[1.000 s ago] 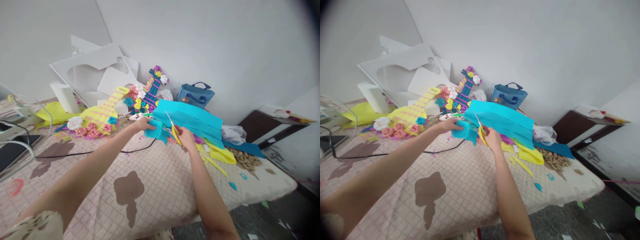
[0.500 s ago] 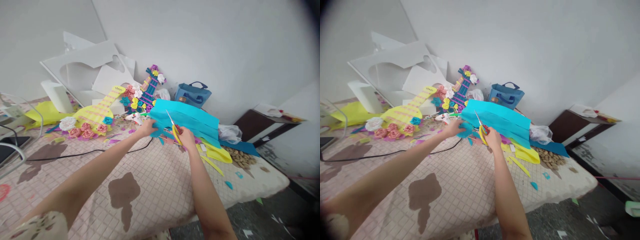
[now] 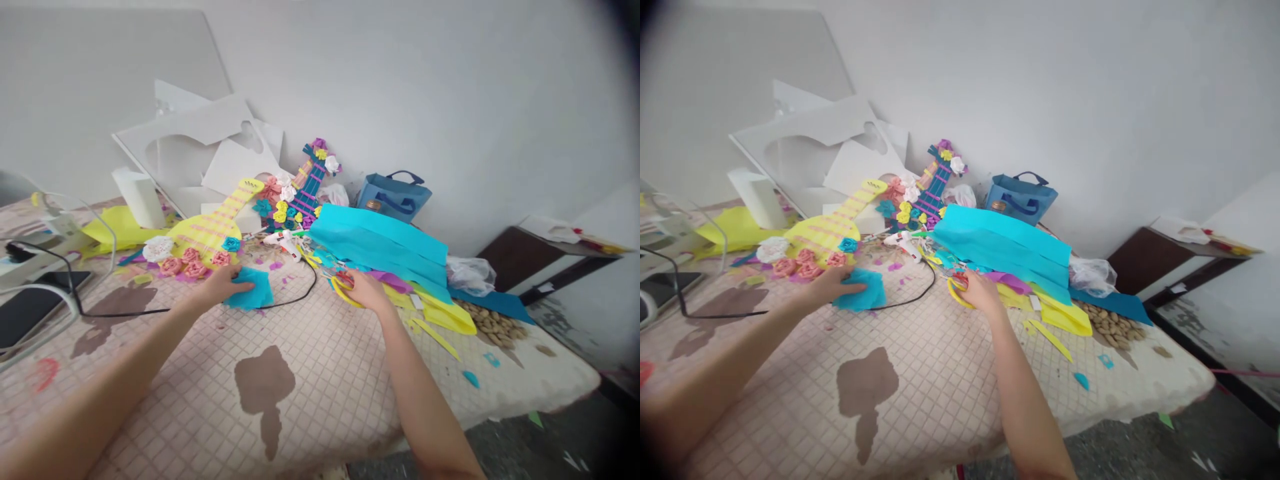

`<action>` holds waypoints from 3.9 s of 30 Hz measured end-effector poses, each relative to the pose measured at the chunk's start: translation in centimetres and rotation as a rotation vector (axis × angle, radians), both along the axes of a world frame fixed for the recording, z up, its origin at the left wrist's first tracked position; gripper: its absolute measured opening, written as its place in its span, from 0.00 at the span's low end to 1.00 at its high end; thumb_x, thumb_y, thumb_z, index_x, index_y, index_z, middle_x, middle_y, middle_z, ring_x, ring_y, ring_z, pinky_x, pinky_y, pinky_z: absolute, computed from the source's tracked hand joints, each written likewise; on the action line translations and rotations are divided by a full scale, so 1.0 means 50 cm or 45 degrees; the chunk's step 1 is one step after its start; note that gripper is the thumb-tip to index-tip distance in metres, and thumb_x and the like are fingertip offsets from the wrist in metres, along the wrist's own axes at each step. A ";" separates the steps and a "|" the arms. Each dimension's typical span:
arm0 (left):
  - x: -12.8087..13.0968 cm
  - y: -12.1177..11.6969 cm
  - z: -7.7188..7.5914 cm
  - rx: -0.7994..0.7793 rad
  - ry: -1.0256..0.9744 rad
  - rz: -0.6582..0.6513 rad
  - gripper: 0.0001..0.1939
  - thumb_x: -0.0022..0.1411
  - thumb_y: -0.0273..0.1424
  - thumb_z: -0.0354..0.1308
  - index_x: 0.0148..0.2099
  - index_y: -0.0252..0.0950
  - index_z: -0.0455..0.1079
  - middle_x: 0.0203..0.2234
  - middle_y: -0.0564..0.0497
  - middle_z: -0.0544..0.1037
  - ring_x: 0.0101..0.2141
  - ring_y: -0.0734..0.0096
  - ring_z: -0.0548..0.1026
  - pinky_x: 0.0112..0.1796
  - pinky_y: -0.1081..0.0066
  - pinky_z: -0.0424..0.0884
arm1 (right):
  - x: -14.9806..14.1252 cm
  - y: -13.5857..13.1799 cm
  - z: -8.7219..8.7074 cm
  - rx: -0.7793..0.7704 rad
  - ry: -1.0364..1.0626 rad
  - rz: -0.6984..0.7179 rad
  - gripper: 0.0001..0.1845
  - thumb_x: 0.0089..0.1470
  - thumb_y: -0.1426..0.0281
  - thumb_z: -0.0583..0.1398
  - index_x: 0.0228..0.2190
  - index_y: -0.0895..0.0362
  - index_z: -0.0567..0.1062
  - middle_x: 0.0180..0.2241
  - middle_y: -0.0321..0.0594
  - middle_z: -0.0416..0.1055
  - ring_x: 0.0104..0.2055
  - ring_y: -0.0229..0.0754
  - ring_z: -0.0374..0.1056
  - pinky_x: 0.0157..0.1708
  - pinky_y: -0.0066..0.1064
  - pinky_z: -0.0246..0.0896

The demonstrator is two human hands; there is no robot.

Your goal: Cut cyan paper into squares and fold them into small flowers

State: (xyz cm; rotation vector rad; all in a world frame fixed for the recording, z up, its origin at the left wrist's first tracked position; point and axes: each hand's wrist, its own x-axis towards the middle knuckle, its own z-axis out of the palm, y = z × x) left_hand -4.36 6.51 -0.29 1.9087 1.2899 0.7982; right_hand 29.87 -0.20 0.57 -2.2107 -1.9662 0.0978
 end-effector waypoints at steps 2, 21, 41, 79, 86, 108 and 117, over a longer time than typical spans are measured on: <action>0.001 0.010 -0.014 0.085 0.053 0.046 0.17 0.42 0.43 0.62 0.22 0.38 0.60 0.16 0.56 0.64 0.22 0.67 0.69 0.22 0.70 0.64 | -0.009 0.000 -0.006 -0.016 -0.028 0.036 0.20 0.50 0.54 0.59 0.40 0.54 0.73 0.40 0.44 0.76 0.39 0.48 0.72 0.31 0.30 0.57; -0.052 -0.012 -0.008 0.231 0.291 0.135 0.12 0.52 0.39 0.55 0.35 0.37 0.69 0.28 0.47 0.78 0.31 0.61 0.76 0.32 0.66 0.69 | -0.017 -0.016 0.005 0.028 0.027 0.117 0.09 0.52 0.62 0.60 0.28 0.55 0.74 0.30 0.41 0.75 0.34 0.44 0.71 0.30 0.29 0.56; -0.042 -0.001 -0.043 0.284 0.240 0.216 0.11 0.50 0.36 0.56 0.36 0.36 0.71 0.28 0.48 0.77 0.30 0.62 0.74 0.33 0.67 0.68 | -0.226 -0.061 -0.054 0.244 0.548 0.758 0.06 0.56 0.69 0.57 0.35 0.54 0.73 0.33 0.37 0.73 0.30 0.36 0.68 0.33 0.28 0.62; 0.030 -0.093 0.006 -0.867 -0.388 -0.138 0.17 0.49 0.39 0.66 0.33 0.34 0.66 0.16 0.56 0.73 0.18 0.76 0.72 0.24 0.73 0.71 | -0.215 -0.059 -0.072 -0.111 1.389 0.808 0.16 0.46 0.81 0.52 0.36 0.55 0.71 0.33 0.36 0.68 0.35 0.36 0.65 0.34 0.28 0.60; 0.029 -0.095 -0.003 -0.926 -0.395 -0.203 0.18 0.51 0.42 0.63 0.37 0.35 0.65 0.18 0.54 0.75 0.22 0.73 0.75 0.26 0.73 0.71 | -0.224 -0.064 -0.077 0.004 1.172 0.806 0.08 0.47 0.79 0.58 0.31 0.56 0.70 0.30 0.33 0.65 0.29 0.34 0.61 0.29 0.26 0.56; 0.020 -0.205 -0.056 0.397 0.164 -0.557 0.05 0.59 0.25 0.55 0.39 0.37 0.69 0.41 0.47 0.71 0.44 0.63 0.68 0.47 0.63 0.66 | -0.210 -0.102 -0.077 0.126 0.798 0.988 0.15 0.48 0.84 0.57 0.35 0.54 0.70 0.47 0.43 0.56 0.40 0.38 0.61 0.39 0.32 0.63; 0.005 -0.188 -0.042 0.348 0.124 -0.667 0.06 0.62 0.25 0.51 0.36 0.36 0.70 0.40 0.47 0.73 0.43 0.66 0.70 0.45 0.67 0.67 | -0.194 -0.088 -0.066 -0.023 0.839 1.111 0.05 0.53 0.77 0.59 0.32 0.55 0.71 0.40 0.42 0.63 0.44 0.42 0.63 0.44 0.35 0.62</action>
